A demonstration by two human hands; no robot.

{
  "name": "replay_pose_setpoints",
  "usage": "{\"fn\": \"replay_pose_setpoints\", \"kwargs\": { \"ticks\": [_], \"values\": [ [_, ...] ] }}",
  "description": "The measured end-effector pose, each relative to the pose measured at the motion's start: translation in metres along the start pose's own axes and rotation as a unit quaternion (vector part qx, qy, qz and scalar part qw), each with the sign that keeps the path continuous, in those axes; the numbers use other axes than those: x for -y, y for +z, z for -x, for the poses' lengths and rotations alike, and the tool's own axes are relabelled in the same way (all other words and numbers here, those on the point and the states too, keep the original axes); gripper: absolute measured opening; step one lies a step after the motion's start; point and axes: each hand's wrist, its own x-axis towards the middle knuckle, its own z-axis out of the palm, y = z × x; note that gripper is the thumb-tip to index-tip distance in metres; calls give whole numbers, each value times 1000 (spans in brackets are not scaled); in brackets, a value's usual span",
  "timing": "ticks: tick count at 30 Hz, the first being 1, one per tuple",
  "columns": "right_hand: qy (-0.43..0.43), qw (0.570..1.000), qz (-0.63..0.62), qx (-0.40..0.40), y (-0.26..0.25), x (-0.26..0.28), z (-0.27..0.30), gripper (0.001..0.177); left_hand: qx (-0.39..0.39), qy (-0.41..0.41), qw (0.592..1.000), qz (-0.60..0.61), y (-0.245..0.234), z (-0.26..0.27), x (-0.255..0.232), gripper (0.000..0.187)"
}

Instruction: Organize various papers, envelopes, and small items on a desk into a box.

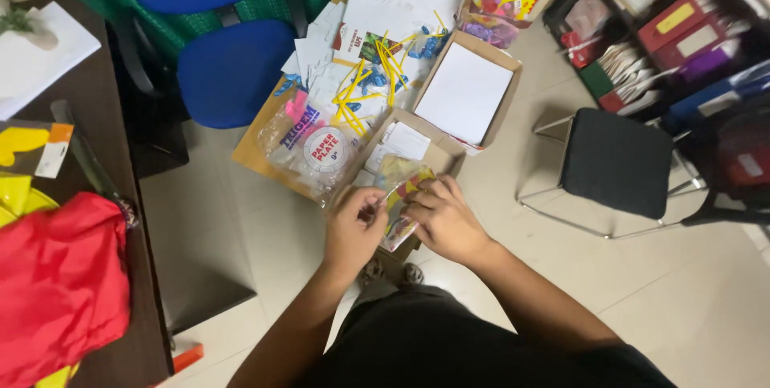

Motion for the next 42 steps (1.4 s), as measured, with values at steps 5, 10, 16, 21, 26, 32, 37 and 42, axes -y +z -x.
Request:
{"fn": "replay_pose_setpoints", "kwargs": {
  "ticks": [5,10,16,21,26,32,37,42],
  "values": [
    [-1,1000,-12,-3,0,-25,3,25,13,-43,998,43,21,-9,5,22],
    [-12,1000,-23,-1,-7,-64,2,26,-11,-59,996,71,53,-21,10,22],
    [-54,996,-68,26,-14,-138,-6,26,-60,-75,995,32,103,-51,9,22],
    [-151,980,-114,64,-35,-202,-19,29,-117,-93,989,-15,150,-75,-7,21],
    [-212,961,-127,123,-66,-229,-35,35,-165,-149,975,-25,183,-81,-23,19],
    [-253,938,-182,150,-76,-243,-38,49,-192,-163,966,-61,192,-73,-32,17],
    [-251,929,-188,195,-79,-247,-40,54,-201,-166,964,-55,183,-70,-38,14],
    [-261,937,-184,143,-64,-256,-43,45,-196,-115,970,-88,173,-76,-24,13]
  ]
}}
